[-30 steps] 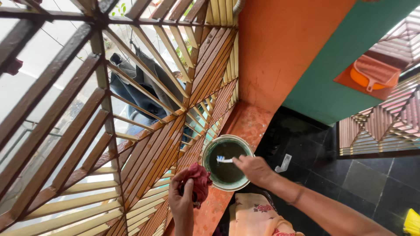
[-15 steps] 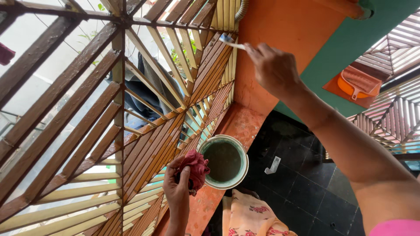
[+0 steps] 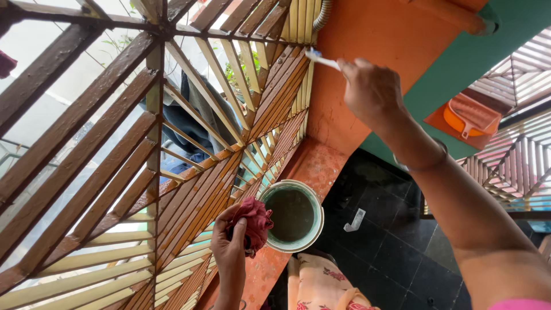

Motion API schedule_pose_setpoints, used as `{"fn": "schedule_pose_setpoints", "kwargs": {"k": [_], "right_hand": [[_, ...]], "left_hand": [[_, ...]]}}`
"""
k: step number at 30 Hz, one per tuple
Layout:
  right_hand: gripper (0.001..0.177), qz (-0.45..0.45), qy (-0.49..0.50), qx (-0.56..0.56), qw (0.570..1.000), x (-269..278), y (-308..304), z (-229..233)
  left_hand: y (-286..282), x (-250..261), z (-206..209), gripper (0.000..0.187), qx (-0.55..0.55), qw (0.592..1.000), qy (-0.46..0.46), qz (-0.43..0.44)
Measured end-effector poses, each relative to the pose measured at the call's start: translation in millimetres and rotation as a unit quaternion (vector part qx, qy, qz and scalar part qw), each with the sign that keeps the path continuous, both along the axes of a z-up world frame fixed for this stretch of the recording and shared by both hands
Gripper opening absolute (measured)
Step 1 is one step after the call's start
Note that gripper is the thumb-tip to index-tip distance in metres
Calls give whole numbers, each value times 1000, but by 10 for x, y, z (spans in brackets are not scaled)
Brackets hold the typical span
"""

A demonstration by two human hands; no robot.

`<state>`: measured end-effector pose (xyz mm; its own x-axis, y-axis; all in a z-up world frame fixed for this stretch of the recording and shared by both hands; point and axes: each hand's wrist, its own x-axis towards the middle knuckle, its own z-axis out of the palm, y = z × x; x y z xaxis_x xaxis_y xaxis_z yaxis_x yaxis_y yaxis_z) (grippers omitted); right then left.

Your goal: The person is painting a wooden slatted screen using a paintbrush and a bucket of paint, while holding a cloth in their other hand.

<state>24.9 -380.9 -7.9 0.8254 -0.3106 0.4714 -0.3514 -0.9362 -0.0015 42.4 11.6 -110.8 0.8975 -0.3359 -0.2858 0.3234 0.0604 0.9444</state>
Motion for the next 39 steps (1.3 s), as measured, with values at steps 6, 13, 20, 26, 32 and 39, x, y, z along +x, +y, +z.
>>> {"fn": "schedule_pose_setpoints", "kwargs": {"k": [6,13,20,26,32,39], "right_hand": [[37,17,9,8,1000,125,140,5],[36,-13,-23,29,999,37,165,-164],[33,-8,-42,38,998,163,14,-140],[25,-14,-51,51,997,-109,12,-299],[27,-24,-5,67,997,281,-284,-382],[38,-2,8,71,997,313,-235,-428]], "left_hand": [[-149,-19,-12,27,46,999,-20,-16],[-128,-28,4,29,25,1000,1,-5],[-98,-32,-50,28,-12,998,-53,-10],[-127,-30,16,28,28,999,-15,-9],[-171,-9,-3,30,22,999,-41,-17],[-190,15,-95,30,40,998,-44,-16]]}}
